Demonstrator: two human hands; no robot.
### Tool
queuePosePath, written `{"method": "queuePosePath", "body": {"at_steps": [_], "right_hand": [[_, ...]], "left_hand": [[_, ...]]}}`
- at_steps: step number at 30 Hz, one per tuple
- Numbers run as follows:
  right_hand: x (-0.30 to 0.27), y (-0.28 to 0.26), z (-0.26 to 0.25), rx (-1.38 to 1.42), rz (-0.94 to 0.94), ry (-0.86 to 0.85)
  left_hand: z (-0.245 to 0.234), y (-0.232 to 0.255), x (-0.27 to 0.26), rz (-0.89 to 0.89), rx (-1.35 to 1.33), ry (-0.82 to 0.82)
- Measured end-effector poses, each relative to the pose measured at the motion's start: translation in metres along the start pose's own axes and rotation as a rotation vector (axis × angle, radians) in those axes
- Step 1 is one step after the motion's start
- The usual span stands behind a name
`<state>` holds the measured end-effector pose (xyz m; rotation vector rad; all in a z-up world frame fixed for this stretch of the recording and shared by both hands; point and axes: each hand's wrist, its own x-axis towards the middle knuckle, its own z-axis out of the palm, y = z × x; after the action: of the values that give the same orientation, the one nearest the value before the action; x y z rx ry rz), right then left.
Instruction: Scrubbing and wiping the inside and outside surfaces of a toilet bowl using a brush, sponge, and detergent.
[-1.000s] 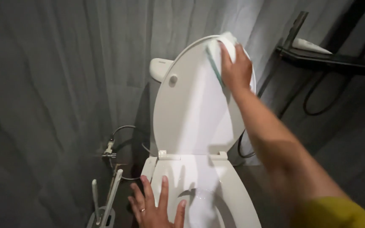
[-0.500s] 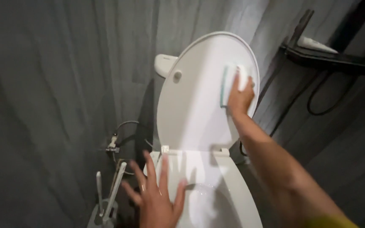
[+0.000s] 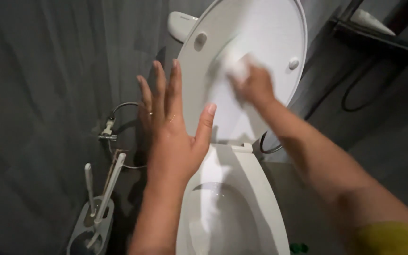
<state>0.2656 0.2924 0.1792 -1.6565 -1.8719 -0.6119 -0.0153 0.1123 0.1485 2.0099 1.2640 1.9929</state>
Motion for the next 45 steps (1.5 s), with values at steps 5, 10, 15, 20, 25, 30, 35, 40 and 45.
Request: {"method": "queuePosePath", "body": {"at_steps": [5, 10, 15, 20, 25, 30, 35, 40, 45], "right_hand": [[-0.024, -0.027, 0.004, -0.135, -0.666, -0.199], [-0.018, -0.082, 0.012, 0.040, -0.136, 0.052], [-0.037, -0.096, 0.034, -0.079, -0.695, -0.368], [-0.021, -0.131, 0.011, 0.070, -0.182, -0.189], [-0.083, -0.094, 0.091, 0.157, -0.303, -0.152], [-0.108, -0.014, 0.137, -0.043, -0.694, -0.364], [-0.114, -0.097, 0.111, 0.127, -0.254, -0.190], [-0.129, -0.037, 0.116, 0.015, -0.644, -0.147], [-0.130, 0.053, 0.062, -0.308, -0.271, -0.675]], "left_hand": [[-0.008, -0.013, 0.019, -0.130, 0.001, -0.060], [-0.012, -0.038, 0.019, -0.308, -0.156, 0.014], [-0.029, -0.040, 0.021, -0.349, -0.218, 0.158], [-0.029, -0.042, 0.024, -0.379, -0.268, 0.248], [-0.027, -0.043, 0.019, -0.304, -0.346, 0.290], [-0.034, -0.047, 0.013, -0.196, -0.335, 0.325], [-0.024, -0.045, 0.015, -0.224, -0.282, 0.332], [-0.023, -0.047, 0.017, -0.144, -0.247, 0.324], [-0.034, -0.050, 0.021, -0.293, -0.350, 0.257]]}}
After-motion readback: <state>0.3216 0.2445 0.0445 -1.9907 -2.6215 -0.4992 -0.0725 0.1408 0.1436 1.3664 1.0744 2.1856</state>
